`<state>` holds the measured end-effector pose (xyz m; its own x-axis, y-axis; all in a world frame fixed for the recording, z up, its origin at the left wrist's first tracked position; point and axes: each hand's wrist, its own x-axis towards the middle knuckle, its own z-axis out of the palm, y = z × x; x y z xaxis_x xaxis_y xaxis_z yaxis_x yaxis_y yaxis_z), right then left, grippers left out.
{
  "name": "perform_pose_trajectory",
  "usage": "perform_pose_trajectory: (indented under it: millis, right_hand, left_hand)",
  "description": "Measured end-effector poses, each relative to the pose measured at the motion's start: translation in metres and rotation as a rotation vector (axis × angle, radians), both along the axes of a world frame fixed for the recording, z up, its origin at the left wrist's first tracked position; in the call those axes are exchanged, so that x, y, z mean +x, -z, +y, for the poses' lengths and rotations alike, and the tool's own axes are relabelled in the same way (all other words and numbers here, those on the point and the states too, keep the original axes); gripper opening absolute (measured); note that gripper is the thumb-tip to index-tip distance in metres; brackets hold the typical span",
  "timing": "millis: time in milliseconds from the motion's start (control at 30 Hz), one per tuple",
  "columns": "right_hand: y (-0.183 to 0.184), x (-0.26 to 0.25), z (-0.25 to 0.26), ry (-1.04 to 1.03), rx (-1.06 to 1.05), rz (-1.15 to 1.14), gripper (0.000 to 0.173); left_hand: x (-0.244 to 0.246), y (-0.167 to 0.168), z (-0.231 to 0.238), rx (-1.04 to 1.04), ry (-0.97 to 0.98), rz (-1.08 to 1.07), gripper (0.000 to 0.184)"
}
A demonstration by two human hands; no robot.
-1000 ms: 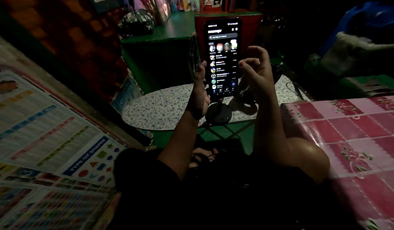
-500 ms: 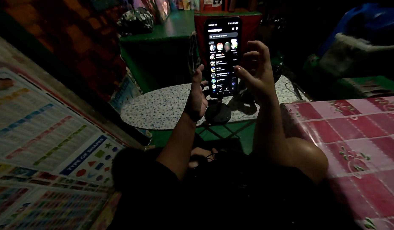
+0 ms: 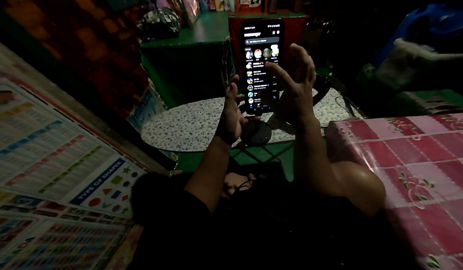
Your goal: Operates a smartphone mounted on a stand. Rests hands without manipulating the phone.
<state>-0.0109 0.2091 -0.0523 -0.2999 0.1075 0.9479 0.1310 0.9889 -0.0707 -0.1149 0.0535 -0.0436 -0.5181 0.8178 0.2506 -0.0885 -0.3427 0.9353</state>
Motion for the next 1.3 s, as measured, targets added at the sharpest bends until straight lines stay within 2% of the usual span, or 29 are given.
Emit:
perform_pose_trajectory:
  millis: [167,300,533,633,833,900,933,1067,1100,1167,1233,1267,1300]
  right_hand:
    - [-0.008,0.005,-0.012,-0.029,-0.050,-0.005,0.056]
    - [0.006,-0.002,0.014,-0.016,-0.028,0.018,0.059]
    - [0.008,-0.002,0.015,-0.018,-0.023,0.004,0.059]
    - [0.005,0.001,0.006,-0.057,-0.018,0.018,0.054]
    - [0.006,-0.002,0.001,-0.163,0.122,0.223,0.029]
    - [0.006,-0.002,-0.001,-0.248,0.017,0.251,0.027]
    - [0.004,-0.003,-0.003,-0.307,-0.083,0.263,0.032]
    - [-0.004,-0.001,-0.013,-0.616,-0.637,0.226,0.075]
    - [-0.005,-0.001,-0.013,-0.682,-0.734,0.210,0.079]
    - [-0.005,0.000,-0.015,-0.766,-0.796,0.197,0.079]
    - [-0.030,0.016,-0.053,-0.654,-0.892,0.169,0.069]
    - [-0.068,0.034,-0.095,-0.490,-1.135,0.074,0.064]
    - [-0.093,0.041,-0.122,-0.348,-1.261,0.032,0.060]
  left_hand:
    - [0.005,0.003,-0.004,-0.008,0.010,-0.004,0.058]
    - [0.013,0.006,-0.011,-0.025,0.025,-0.041,0.054]
    - [0.004,0.004,-0.004,0.045,0.005,0.015,0.061]
    - [0.000,0.004,0.000,0.070,-0.002,0.024,0.064]
    - [0.000,0.003,-0.002,0.091,-0.009,0.031,0.063]
    - [0.005,0.004,-0.006,0.078,0.009,0.036,0.061]
    - [0.010,0.004,-0.011,0.054,0.020,0.028,0.059]
    - [0.012,0.007,-0.014,0.036,0.051,0.023,0.059]
    - [0.011,0.007,-0.013,0.035,0.052,0.020,0.059]
    - [0.007,0.006,-0.009,0.049,0.047,0.027,0.060]
    - [0.001,0.006,-0.002,0.078,0.033,0.063,0.063]
    - [0.001,0.006,-0.001,0.081,0.029,0.072,0.064]
    - [0.001,0.005,-0.002,0.078,0.025,0.075,0.064]
